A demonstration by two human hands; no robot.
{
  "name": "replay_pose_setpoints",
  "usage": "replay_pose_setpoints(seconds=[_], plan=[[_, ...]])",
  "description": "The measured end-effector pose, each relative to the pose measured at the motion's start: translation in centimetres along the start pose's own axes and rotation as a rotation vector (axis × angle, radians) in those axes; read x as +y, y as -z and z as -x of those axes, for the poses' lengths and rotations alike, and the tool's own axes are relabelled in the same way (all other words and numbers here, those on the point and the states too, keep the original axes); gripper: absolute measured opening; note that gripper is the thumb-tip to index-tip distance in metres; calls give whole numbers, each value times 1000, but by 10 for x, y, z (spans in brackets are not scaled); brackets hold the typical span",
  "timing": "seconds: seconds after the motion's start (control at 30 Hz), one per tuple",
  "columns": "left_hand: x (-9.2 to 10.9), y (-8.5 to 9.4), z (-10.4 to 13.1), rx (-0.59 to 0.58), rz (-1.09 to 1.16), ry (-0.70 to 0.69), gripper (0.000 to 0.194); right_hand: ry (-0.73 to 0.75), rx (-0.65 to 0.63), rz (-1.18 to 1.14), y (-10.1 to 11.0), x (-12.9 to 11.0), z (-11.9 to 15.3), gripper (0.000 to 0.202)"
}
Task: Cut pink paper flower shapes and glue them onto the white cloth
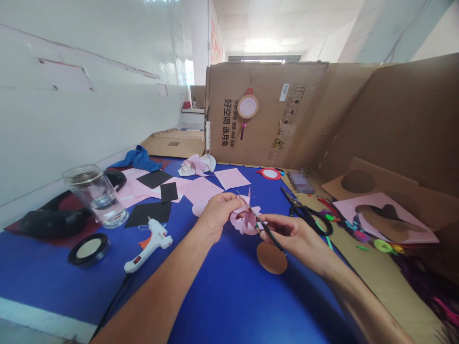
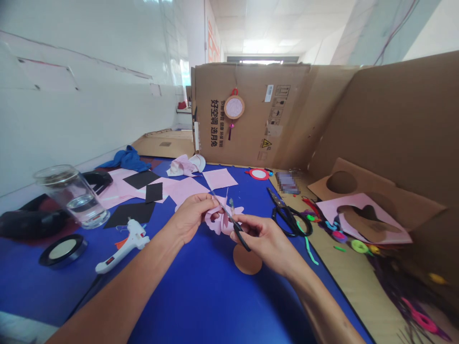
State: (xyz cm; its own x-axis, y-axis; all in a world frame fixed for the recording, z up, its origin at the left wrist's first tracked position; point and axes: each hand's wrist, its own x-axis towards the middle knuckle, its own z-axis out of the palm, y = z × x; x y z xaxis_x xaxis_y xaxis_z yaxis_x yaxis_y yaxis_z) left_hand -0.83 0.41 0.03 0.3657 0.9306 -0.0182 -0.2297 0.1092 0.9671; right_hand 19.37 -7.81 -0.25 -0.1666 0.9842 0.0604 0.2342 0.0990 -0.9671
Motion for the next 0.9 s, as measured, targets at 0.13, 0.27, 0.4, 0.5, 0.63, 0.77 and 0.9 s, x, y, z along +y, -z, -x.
replay_pose_setpoints(seconds=[0.13,0.27,0.4,0.5,0.63,0.77,0.9], plan=[[0,0,0,5,-9,4,23,6,4,31,0,-1,0,51],[1,0,1,21,-8,9,24,1,13,37,-1,-1,0,51],[3,0,2,18,1,-2,23,-10,7,30,0,-1,0,48],[5,0,2,24,-6,-10,21,-17,-3,35,1,-1,0,46],[6,1,3,40,-11,-8,19,-25,-31,8,2,-1,1,47],[7,0,4,21,-1,-9,18,-52,-67,-33,3,-1,2,50],[8,-1,5,15,11,-9,19,-68,-94,-66,4,-1,2,52]])
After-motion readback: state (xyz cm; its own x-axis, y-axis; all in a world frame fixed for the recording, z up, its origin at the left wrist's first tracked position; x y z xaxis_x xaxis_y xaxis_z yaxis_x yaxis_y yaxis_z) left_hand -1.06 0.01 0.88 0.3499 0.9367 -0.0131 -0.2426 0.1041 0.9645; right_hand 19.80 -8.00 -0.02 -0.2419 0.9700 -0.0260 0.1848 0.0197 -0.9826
